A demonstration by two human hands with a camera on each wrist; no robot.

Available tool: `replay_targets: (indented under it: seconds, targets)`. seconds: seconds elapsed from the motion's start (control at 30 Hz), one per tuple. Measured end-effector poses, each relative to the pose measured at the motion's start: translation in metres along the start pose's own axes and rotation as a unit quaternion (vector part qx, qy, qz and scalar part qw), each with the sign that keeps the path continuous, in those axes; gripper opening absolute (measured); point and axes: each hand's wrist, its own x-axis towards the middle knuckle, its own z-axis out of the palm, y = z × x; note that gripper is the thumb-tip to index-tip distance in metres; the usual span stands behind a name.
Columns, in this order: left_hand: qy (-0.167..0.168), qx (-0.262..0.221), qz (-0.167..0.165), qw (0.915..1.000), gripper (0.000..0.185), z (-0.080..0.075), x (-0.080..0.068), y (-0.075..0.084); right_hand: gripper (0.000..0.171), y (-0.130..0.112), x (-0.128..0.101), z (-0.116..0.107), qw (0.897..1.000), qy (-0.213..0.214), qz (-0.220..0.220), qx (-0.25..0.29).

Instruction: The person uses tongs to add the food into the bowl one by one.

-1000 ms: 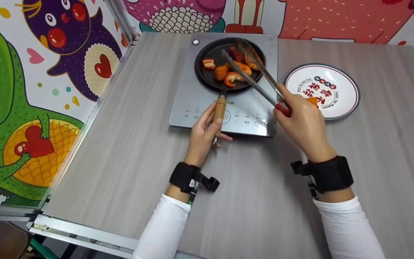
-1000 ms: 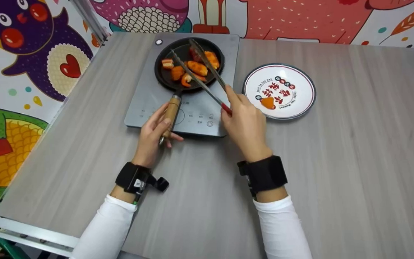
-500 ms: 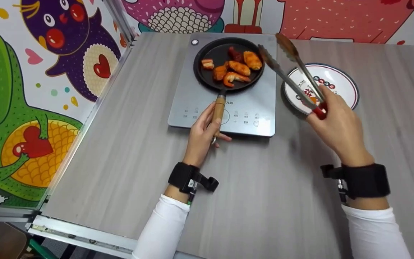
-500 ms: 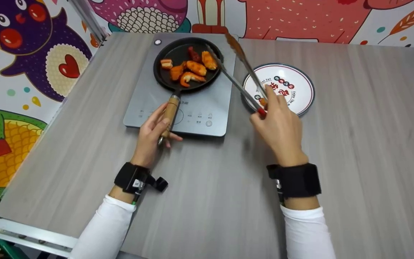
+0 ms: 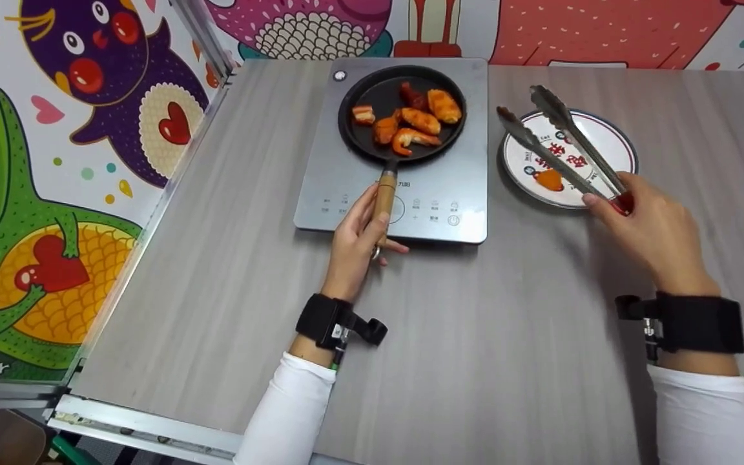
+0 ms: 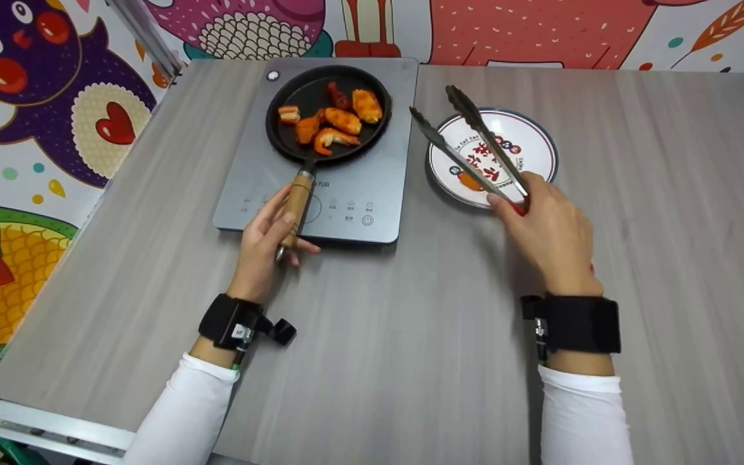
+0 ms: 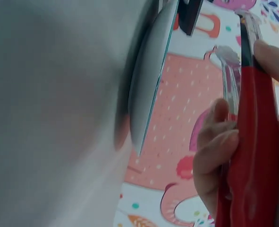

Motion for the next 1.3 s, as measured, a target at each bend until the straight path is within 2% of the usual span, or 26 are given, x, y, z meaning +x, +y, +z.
replay_targets:
  seconds: [0.4, 0.63, 1.03, 1.3]
  targets:
    - [0.000, 0.008, 0.004, 1.0000, 0.057, 0.000, 0.000, 0.000, 0.064, 0.024, -0.002, -0.014, 0.999, -0.011, 0.030, 0.000]
    - [-0.002, 0.002, 0.004, 1.0000, 0.057, 0.000, 0.000, -0.001, 0.048, 0.040, -0.006, -0.021, 1.000, -0.010, 0.021, 0.007]
    - [0.001, 0.002, 0.002, 1.0000, 0.057, 0.000, 0.000, 0.000, 0.034, 0.054, -0.009, -0.026, 0.996, -0.072, 0.032, 0.028]
    - [0.002, -0.002, -0.005, 1.0000, 0.057, 0.000, 0.000, 0.000, 0.032, 0.063, -0.012, -0.028, 0.996, -0.084, 0.039, 0.018]
